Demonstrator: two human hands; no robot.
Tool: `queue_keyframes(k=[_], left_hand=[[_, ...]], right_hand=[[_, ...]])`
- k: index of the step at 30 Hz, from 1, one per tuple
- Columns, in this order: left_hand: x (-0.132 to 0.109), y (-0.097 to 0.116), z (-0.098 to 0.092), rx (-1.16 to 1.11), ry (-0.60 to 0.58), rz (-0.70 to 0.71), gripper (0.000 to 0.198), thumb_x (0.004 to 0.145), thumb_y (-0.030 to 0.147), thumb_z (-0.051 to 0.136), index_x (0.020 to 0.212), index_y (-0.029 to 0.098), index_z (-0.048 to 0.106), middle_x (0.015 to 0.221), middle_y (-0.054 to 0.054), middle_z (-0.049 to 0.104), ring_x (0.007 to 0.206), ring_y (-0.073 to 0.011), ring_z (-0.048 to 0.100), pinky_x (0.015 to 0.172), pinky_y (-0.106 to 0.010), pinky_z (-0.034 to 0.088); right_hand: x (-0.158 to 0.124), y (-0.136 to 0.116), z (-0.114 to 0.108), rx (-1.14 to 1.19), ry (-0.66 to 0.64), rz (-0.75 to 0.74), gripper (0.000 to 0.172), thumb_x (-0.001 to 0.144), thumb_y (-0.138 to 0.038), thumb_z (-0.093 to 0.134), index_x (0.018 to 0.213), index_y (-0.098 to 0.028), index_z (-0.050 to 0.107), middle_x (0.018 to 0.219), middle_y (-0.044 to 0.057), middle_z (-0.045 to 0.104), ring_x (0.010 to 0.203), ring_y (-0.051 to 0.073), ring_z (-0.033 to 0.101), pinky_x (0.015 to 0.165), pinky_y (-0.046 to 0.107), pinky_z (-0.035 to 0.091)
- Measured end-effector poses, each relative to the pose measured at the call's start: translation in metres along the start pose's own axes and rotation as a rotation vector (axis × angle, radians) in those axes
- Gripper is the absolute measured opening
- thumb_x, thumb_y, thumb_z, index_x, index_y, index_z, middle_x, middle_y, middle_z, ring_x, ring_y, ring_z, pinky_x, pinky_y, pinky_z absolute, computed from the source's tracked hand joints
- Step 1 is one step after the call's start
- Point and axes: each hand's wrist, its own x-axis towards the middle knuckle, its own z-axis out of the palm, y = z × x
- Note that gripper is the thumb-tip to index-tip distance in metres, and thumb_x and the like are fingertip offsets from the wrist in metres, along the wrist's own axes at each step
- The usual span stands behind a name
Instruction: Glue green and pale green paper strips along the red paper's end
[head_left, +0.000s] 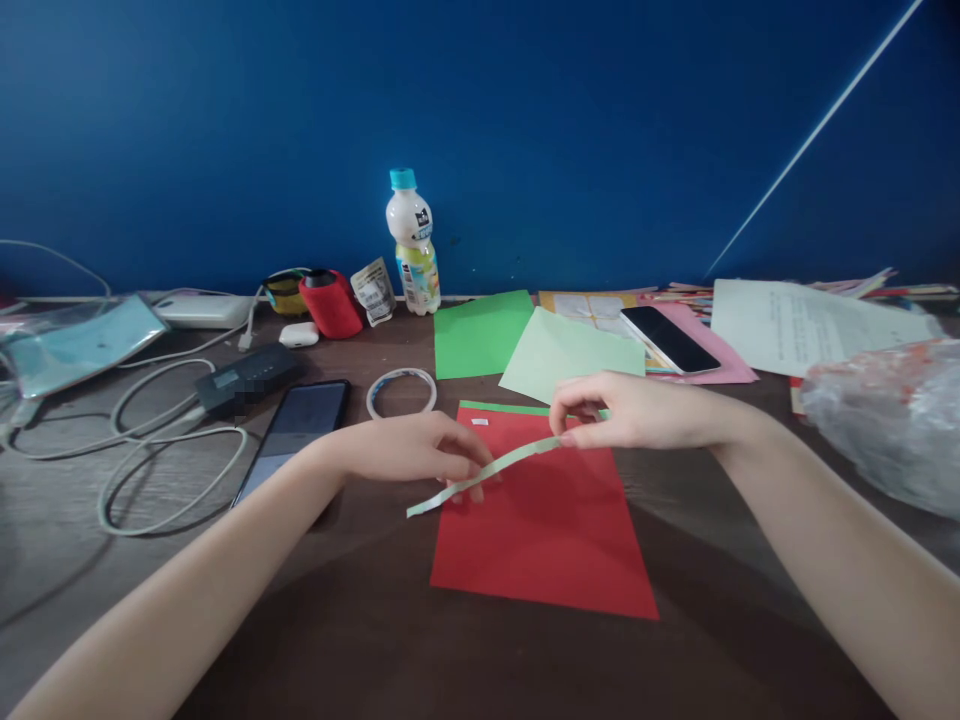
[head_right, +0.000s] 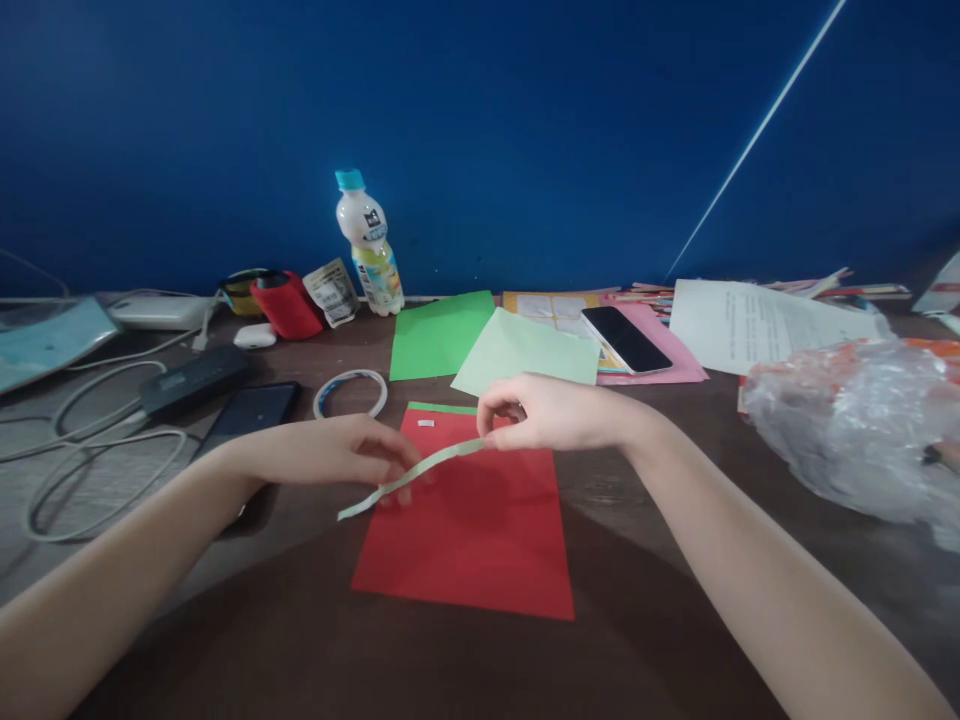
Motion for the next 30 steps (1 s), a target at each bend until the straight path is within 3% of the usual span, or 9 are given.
queue_keyframes(k=[5,10,13,17,30], left_hand=[[0.003,-0.002,0.005,-0.130,-0.030,-0.016,0.019,0.079,0.026,0.049,0.086,0.018,0.065,0.077,-0.001,0.069,0.064,-0.0117,0.062,0.059,-0.020,0.045],[0.011,-0.007,0.010,-0.196,0.141,-0.043,0.020,0.079,0.029,0.050,0.083,0.016,0.065,0.082,-0.003,0.069,0.066,-0.0119,0.063,0.054,-0.019,0.044],[0.013,-0.006,0.014,-0.216,0.193,-0.044,0.020,0.080,0.027,0.050,0.085,0.015,0.064,0.084,-0.004,0.069,0.069,-0.0122,0.063,0.052,-0.018,0.042],[0.015,-0.004,0.018,-0.258,0.167,-0.001,0.018,0.080,0.024,0.049,0.087,0.015,0.063,0.088,-0.004,0.069,0.075,-0.0124,0.064,0.054,-0.018,0.043],[0.015,0.001,0.023,-0.285,0.190,0.022,0.021,0.080,0.022,0.049,0.094,0.018,0.063,0.077,0.000,0.069,0.076,-0.0136,0.064,0.066,-0.022,0.045]], right_hand=[[0.003,0.006,0.001,0.017,0.045,0.027,0.017,0.076,-0.036,0.053,0.078,-0.021,0.061,0.065,-0.002,0.046,0.057,0.011,0.040,0.051,0.025,0.029],[0.006,0.006,0.002,0.222,0.317,0.009,0.023,0.077,-0.034,0.053,0.096,-0.021,0.059,0.078,0.001,0.054,0.071,0.015,0.051,0.062,0.029,0.039],[0.007,-0.002,0.007,0.386,0.225,-0.104,0.019,0.076,-0.026,0.056,0.093,-0.020,0.060,0.088,0.004,0.060,0.081,0.017,0.056,0.070,0.030,0.043],[0.012,-0.012,0.021,0.519,0.103,-0.163,0.013,0.074,-0.021,0.057,0.087,-0.019,0.060,0.084,0.002,0.064,0.079,0.015,0.059,0.072,0.029,0.045],[0.021,-0.012,0.035,0.611,0.179,-0.084,0.006,0.072,-0.015,0.058,0.077,-0.017,0.055,0.071,0.001,0.063,0.069,0.013,0.060,0.068,0.029,0.047]])
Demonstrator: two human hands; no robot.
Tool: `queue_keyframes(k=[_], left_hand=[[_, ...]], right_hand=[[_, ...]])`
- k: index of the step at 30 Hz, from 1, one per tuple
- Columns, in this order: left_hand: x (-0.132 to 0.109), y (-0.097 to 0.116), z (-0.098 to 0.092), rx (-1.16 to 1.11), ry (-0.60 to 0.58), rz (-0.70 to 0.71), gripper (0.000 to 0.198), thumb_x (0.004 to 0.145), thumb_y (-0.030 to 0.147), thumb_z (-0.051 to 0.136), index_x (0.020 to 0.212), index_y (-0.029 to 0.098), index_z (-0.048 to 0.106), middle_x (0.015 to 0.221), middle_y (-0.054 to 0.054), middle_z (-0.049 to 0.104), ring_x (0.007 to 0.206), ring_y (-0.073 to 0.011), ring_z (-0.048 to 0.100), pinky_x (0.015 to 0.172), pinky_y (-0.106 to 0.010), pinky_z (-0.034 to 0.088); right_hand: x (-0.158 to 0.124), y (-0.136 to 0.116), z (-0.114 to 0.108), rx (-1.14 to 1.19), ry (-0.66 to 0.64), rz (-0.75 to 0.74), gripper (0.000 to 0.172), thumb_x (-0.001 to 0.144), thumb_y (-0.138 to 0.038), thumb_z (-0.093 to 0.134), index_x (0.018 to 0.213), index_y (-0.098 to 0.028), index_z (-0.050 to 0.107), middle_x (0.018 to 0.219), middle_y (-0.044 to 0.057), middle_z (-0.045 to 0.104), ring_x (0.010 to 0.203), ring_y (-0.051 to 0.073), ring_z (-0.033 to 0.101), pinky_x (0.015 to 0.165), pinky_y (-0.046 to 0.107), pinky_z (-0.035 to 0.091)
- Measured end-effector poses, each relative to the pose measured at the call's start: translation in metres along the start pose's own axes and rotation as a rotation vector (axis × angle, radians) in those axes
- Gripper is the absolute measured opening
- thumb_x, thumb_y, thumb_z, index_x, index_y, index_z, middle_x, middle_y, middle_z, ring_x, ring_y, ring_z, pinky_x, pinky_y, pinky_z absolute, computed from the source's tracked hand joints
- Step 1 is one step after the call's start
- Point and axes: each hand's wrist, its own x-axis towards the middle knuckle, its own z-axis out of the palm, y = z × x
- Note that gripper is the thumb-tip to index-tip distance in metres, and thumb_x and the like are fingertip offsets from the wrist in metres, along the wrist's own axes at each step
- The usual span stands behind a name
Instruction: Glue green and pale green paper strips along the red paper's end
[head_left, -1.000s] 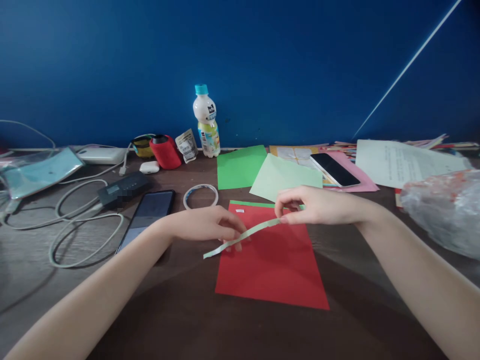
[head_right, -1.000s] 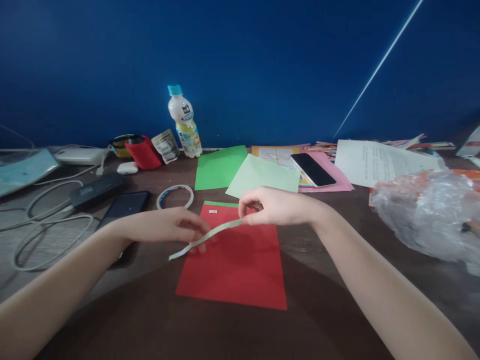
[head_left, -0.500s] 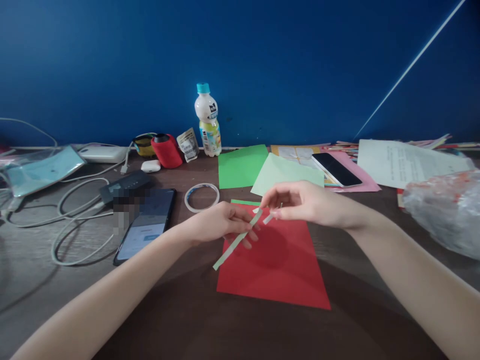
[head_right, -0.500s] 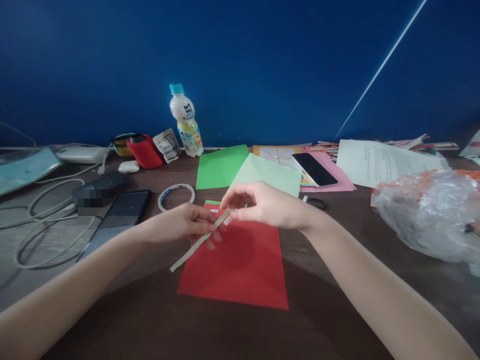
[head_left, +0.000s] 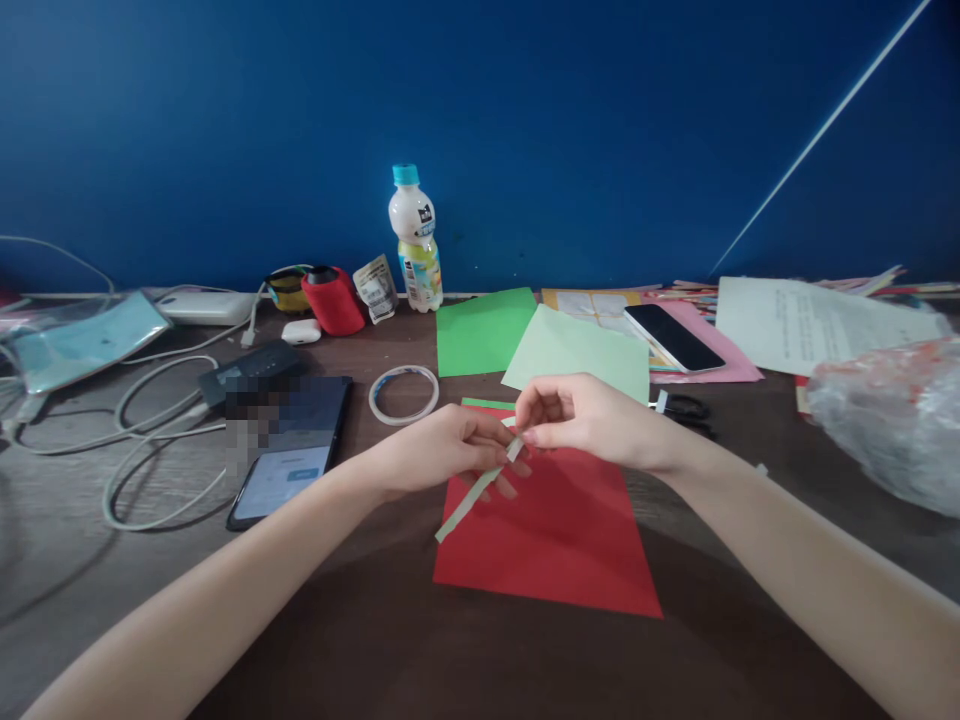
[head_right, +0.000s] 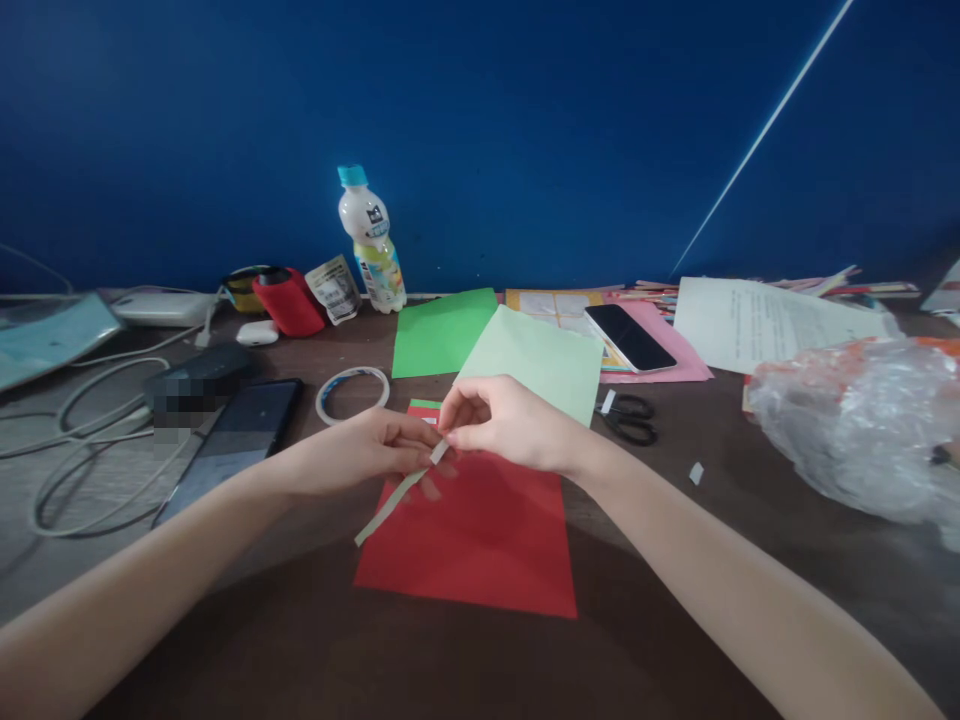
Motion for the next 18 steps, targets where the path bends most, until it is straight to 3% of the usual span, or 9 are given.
queue_keyframes(k=[9,18], left_hand=[[0.0008,-0.0006,-0.0009,-0.027,0.005,0.047,0.024,0.081,0.020,0.048,0.100,0.017,0.062,0.089,-0.001,0.068,0.081,-0.0145,0.065,0.071,-0.023,0.047],[0.0010,0.0005,0.0004,0.008,0.038,0.022,0.023,0.080,0.022,0.048,0.097,0.015,0.062,0.082,-0.001,0.069,0.082,-0.0149,0.065,0.068,-0.021,0.046]], right_hand=[[0.0006,0.0023,0.0004,0.027,0.036,0.007,0.006,0.072,-0.016,0.058,0.076,-0.017,0.054,0.069,-0.001,0.061,0.067,0.012,0.059,0.064,0.026,0.045],[0.0015,0.0059,0.0021,-0.021,0.065,-0.017,0.004,0.072,-0.017,0.056,0.075,-0.017,0.053,0.067,-0.001,0.060,0.065,0.011,0.057,0.060,0.024,0.041]])
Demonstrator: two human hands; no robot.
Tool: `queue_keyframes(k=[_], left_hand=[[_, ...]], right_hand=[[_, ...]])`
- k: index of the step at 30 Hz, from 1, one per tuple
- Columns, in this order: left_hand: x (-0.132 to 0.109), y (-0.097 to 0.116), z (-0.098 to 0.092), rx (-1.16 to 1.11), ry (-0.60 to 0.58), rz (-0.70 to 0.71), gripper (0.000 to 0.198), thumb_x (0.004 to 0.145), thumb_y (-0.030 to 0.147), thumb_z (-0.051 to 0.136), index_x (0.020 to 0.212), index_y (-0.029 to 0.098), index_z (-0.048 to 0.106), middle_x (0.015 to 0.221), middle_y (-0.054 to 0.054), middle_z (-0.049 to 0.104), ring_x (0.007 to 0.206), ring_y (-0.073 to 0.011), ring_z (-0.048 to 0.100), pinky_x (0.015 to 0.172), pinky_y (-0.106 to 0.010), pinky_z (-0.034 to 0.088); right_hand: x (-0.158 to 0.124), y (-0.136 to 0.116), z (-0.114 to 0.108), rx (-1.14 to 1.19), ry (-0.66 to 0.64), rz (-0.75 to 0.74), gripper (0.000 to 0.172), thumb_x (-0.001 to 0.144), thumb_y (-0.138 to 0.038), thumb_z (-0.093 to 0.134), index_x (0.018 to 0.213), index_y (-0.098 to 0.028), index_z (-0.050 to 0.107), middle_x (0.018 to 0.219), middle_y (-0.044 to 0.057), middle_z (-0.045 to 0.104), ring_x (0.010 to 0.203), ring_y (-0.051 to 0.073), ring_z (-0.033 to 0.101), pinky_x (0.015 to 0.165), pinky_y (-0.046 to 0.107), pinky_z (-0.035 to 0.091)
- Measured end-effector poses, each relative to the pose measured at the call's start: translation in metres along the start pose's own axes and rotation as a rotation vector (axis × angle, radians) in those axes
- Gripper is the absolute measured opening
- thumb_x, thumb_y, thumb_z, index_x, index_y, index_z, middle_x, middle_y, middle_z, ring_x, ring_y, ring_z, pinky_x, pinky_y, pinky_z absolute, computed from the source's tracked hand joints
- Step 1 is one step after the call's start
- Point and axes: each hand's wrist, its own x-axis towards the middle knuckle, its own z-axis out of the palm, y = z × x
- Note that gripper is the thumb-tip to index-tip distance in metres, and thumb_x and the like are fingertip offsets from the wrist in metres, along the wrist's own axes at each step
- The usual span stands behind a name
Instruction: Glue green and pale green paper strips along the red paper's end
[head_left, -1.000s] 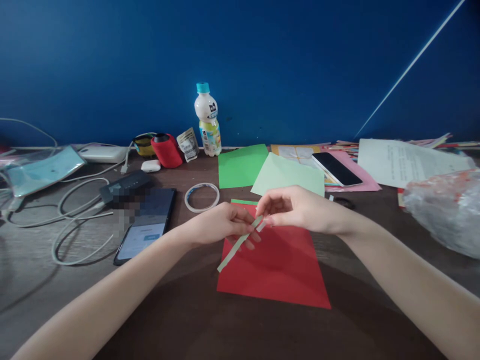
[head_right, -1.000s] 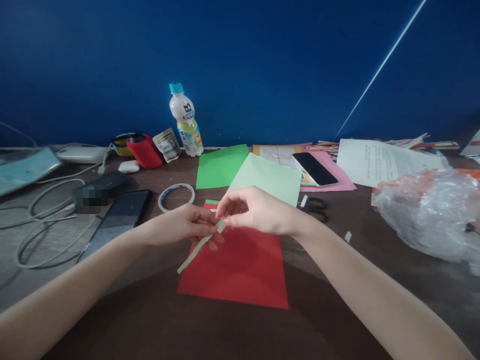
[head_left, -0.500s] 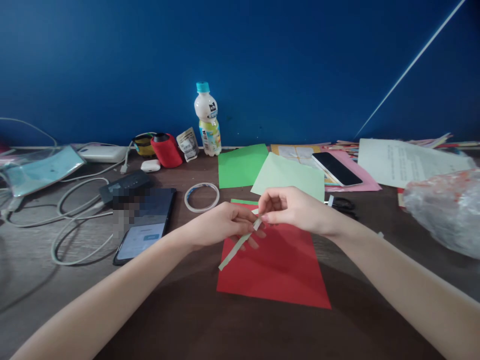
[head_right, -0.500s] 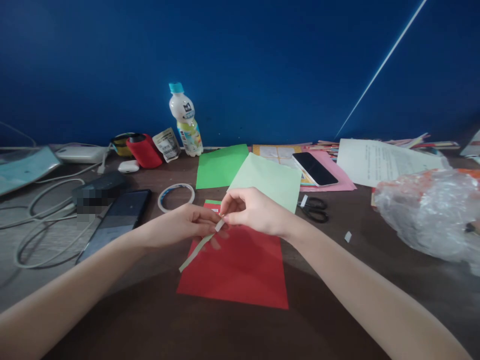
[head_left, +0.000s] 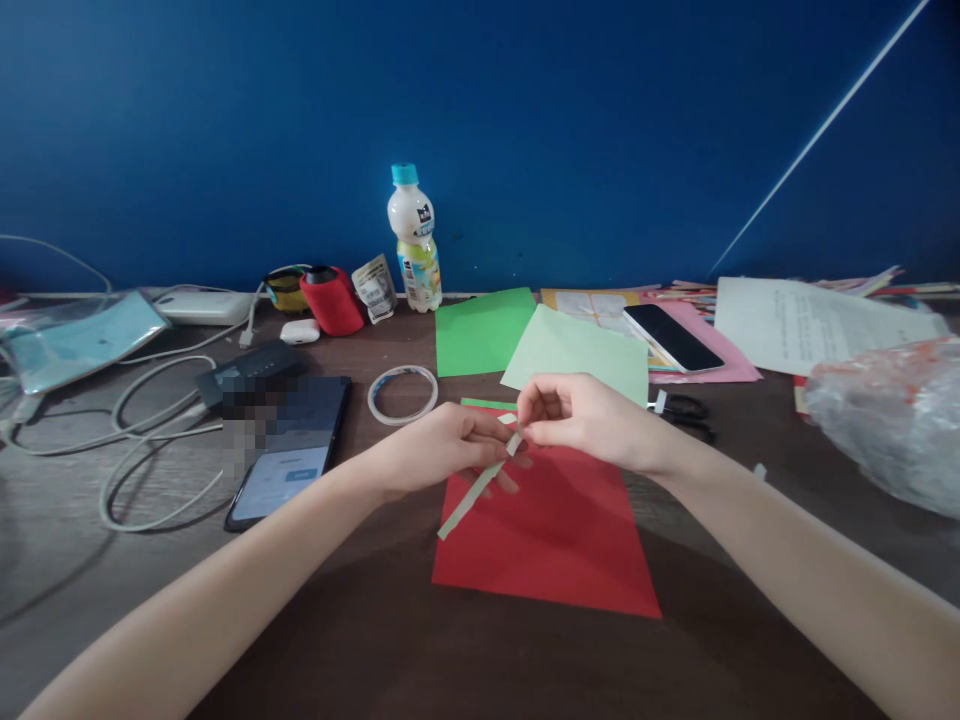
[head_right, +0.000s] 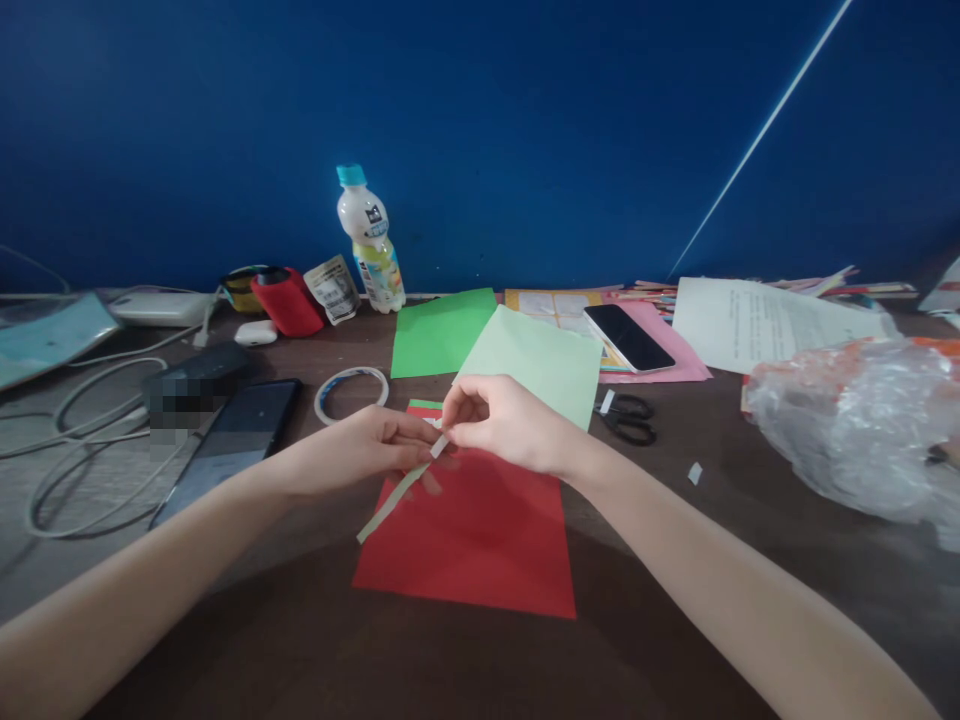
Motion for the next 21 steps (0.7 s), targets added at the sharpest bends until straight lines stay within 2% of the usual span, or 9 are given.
queue_keyframes(k=[15,21], left_hand=[[-0.0005,0.0009,0.0003,-0.024,0.003,0.012,0.027,0.080,0.019,0.048,0.102,0.017,0.063,0.081,0.000,0.070,0.082,-0.0147,0.065,0.068,-0.021,0.047],[0.0005,0.0004,0.0006,-0.050,0.008,0.024,0.025,0.079,0.020,0.049,0.100,0.016,0.063,0.084,-0.001,0.070,0.083,-0.0157,0.065,0.073,-0.024,0.047]], right_hand=[[-0.0004,-0.0002,0.0014,-0.044,0.036,-0.002,0.004,0.071,-0.017,0.055,0.074,-0.018,0.052,0.069,-0.001,0.056,0.064,0.010,0.053,0.058,0.022,0.039],[-0.0010,-0.0011,0.0038,-0.053,0.055,-0.005,0.004,0.070,-0.015,0.053,0.073,-0.018,0.051,0.069,-0.001,0.057,0.065,0.011,0.054,0.058,0.023,0.041]])
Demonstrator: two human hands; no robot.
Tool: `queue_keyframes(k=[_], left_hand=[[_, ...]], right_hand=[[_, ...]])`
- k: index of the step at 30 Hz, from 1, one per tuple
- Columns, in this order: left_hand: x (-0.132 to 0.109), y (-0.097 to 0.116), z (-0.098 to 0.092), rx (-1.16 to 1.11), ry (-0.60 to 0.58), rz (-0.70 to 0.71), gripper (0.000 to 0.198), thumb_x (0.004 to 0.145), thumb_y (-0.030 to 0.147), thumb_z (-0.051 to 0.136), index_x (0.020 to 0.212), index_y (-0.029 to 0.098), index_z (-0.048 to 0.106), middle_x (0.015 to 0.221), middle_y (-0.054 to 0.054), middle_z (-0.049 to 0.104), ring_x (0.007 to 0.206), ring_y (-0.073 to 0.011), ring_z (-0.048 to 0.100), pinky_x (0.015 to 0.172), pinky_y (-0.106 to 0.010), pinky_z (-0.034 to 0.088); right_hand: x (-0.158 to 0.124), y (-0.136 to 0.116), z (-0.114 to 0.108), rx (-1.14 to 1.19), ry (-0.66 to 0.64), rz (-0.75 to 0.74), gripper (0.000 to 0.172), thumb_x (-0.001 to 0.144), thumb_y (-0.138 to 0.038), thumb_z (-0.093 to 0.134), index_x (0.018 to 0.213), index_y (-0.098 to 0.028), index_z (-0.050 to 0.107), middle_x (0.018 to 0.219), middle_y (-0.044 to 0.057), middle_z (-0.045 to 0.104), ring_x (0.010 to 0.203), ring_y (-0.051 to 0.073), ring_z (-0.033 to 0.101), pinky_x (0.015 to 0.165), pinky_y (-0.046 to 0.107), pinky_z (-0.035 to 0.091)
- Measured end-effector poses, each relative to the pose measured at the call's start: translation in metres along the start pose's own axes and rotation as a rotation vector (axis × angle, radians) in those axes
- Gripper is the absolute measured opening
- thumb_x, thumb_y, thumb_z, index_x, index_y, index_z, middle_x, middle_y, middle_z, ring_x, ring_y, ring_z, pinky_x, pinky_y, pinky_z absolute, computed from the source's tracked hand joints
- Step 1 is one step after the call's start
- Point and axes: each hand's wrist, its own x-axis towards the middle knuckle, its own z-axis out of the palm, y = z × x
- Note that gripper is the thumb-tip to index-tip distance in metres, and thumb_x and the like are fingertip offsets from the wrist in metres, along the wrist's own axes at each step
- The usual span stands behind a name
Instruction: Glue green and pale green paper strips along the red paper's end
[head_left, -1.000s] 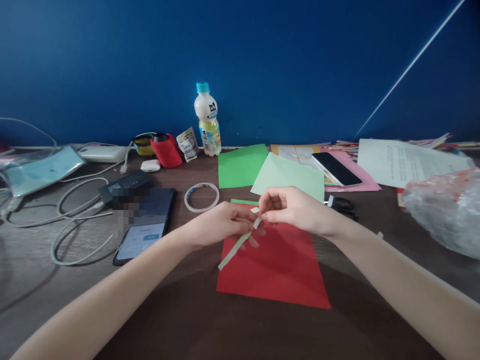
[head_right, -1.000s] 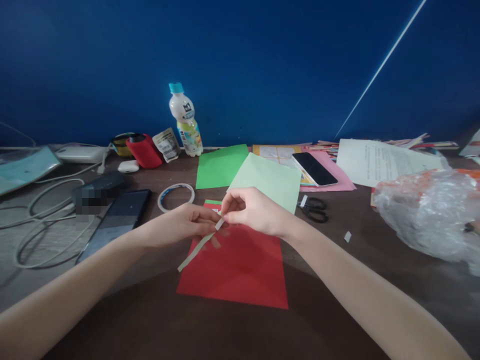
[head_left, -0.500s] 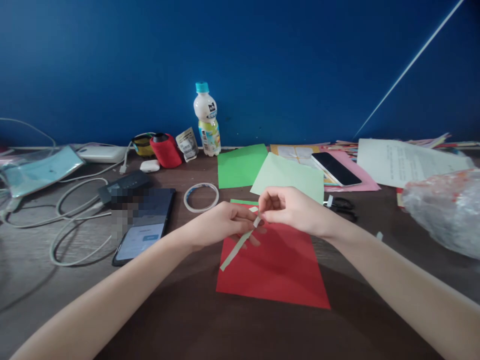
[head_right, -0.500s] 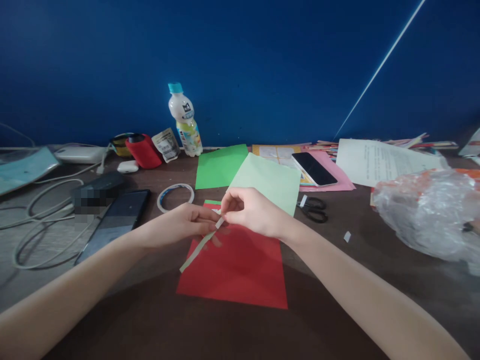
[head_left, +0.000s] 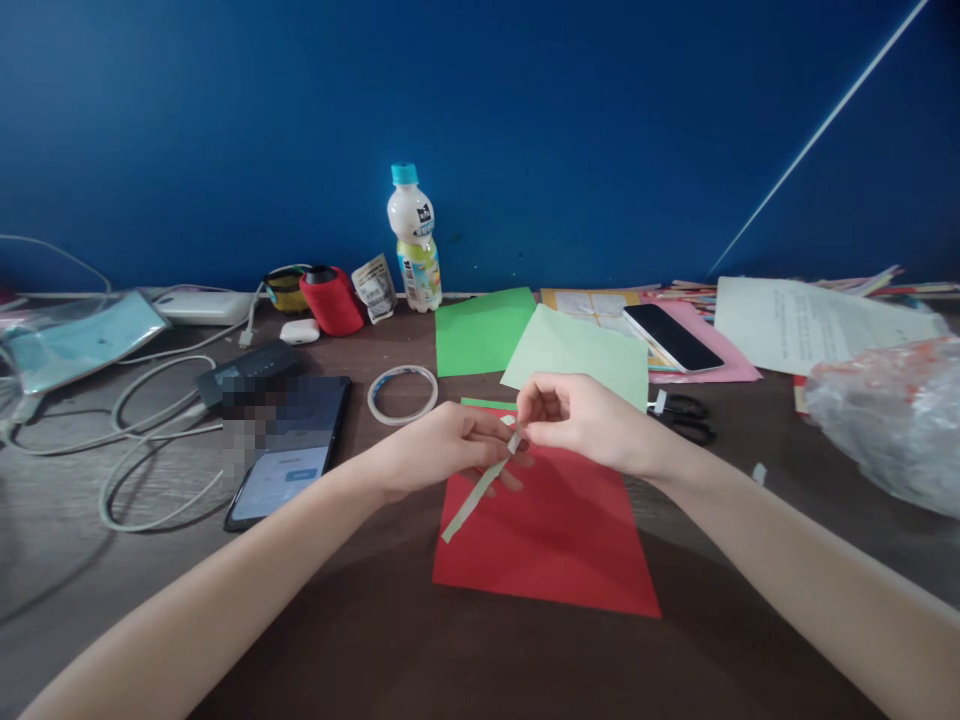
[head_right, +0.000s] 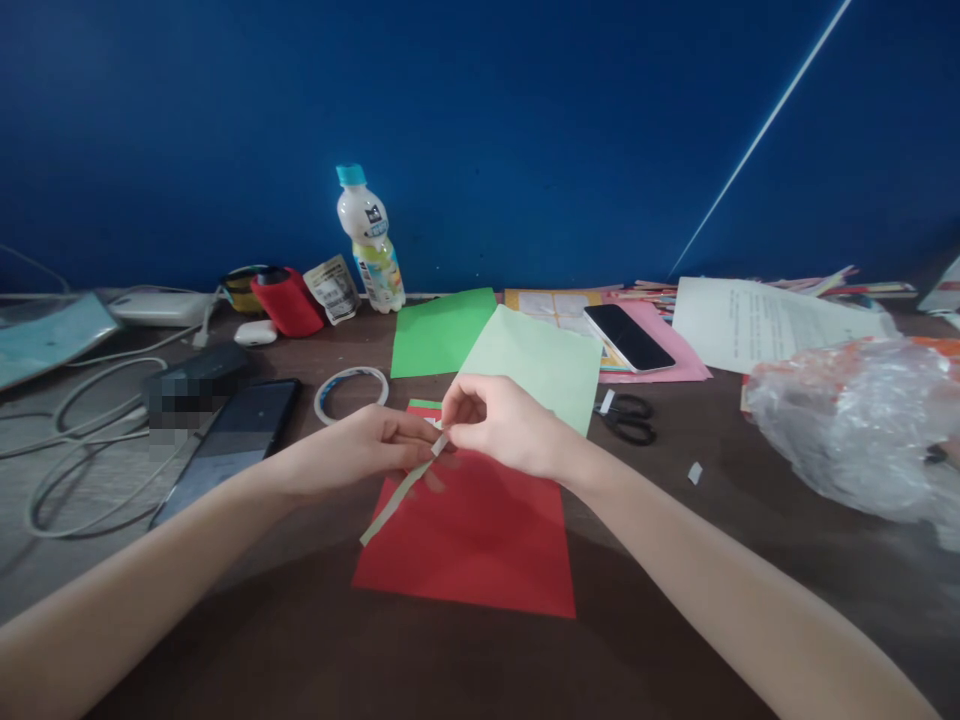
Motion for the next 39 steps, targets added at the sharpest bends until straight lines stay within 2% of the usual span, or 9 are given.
queue_keyframes(k=[7,13,17,24,29,31,34,36,39], left_hand=[[-0.001,-0.001,0.001,-0.041,0.012,0.007,0.027,0.078,0.020,0.050,0.102,0.015,0.063,0.083,-0.003,0.071,0.084,-0.0166,0.065,0.078,-0.027,0.048],[0.000,-0.001,0.004,-0.113,0.076,-0.031,0.024,0.078,0.030,0.051,0.089,0.012,0.064,0.081,-0.008,0.070,0.083,-0.0198,0.065,0.074,-0.029,0.049],[0.002,-0.002,0.007,-0.092,0.127,-0.032,0.015,0.076,0.024,0.056,0.081,0.013,0.064,0.082,-0.006,0.070,0.077,-0.0177,0.066,0.070,-0.027,0.050],[-0.001,-0.004,0.004,-0.099,0.060,0.016,0.014,0.077,0.022,0.054,0.084,0.013,0.062,0.081,-0.005,0.070,0.075,-0.0164,0.066,0.070,-0.027,0.050],[-0.003,-0.002,0.000,-0.052,0.055,0.014,0.014,0.078,0.022,0.053,0.081,0.012,0.063,0.083,-0.005,0.070,0.073,-0.0140,0.065,0.069,-0.023,0.049],[-0.003,-0.002,-0.001,-0.051,0.046,0.022,0.014,0.078,0.022,0.053,0.082,0.013,0.064,0.082,-0.005,0.070,0.073,-0.0139,0.065,0.069,-0.023,0.049],[-0.003,-0.002,0.000,-0.057,0.015,0.023,0.014,0.078,0.021,0.053,0.083,0.014,0.063,0.078,-0.004,0.070,0.071,-0.0139,0.065,0.069,-0.024,0.049],[-0.003,-0.001,0.001,-0.065,-0.009,0.023,0.014,0.079,0.021,0.052,0.082,0.013,0.063,0.078,-0.003,0.069,0.071,-0.0139,0.065,0.069,-0.025,0.049],[-0.003,-0.001,0.001,-0.085,-0.052,0.034,0.015,0.080,0.020,0.050,0.085,0.013,0.063,0.081,-0.004,0.069,0.071,-0.0139,0.064,0.069,-0.025,0.049]], right_hand=[[0.000,0.000,0.002,-0.027,0.051,-0.011,0.005,0.069,-0.014,0.054,0.072,-0.018,0.051,0.068,-0.001,0.056,0.064,0.011,0.055,0.058,0.024,0.042],[-0.001,-0.002,0.005,-0.067,0.084,-0.030,0.007,0.069,-0.012,0.053,0.071,-0.019,0.051,0.065,-0.003,0.055,0.061,0.010,0.053,0.056,0.023,0.041],[-0.002,-0.004,0.005,-0.080,0.089,-0.020,0.006,0.070,-0.014,0.054,0.071,-0.019,0.052,0.065,-0.003,0.056,0.061,0.010,0.054,0.055,0.023,0.042],[-0.002,-0.005,-0.003,-0.058,0.003,-0.049,0.008,0.072,-0.022,0.059,0.078,-0.018,0.056,0.073,0.000,0.060,0.069,0.012,0.057,0.063,0.026,0.045],[-0.003,-0.012,-0.018,-0.148,0.060,-0.082,0.016,0.075,-0.028,0.057,0.087,-0.019,0.061,0.086,0.003,0.062,0.073,0.014,0.055,0.065,0.028,0.043],[-0.004,-0.014,-0.022,-0.170,0.022,-0.078,0.021,0.077,-0.027,0.053,0.097,-0.022,0.060,0.093,0.002,0.062,0.068,0.012,0.053,0.062,0.027,0.042],[-0.005,-0.013,-0.024,-0.150,-0.124,-0.068,0.030,0.080,-0.020,0.047,0.108,-0.026,0.057,0.100,0.002,0.060,0.064,0.011,0.051,0.060,0.027,0.043],[-0.004,-0.011,-0.023,-0.125,-0.222,-0.059,0.032,0.080,-0.017,0.044,0.109,-0.026,0.056,0.095,0.001,0.061,0.062,0.011,0.053,0.061,0.027,0.043],[-0.002,-0.007,-0.021,-0.093,-0.271,-0.063,0.028,0.081,-0.015,0.043,0.104,-0.022,0.057,0.084,0.001,0.062,0.065,0.012,0.055,0.064,0.027,0.044]])
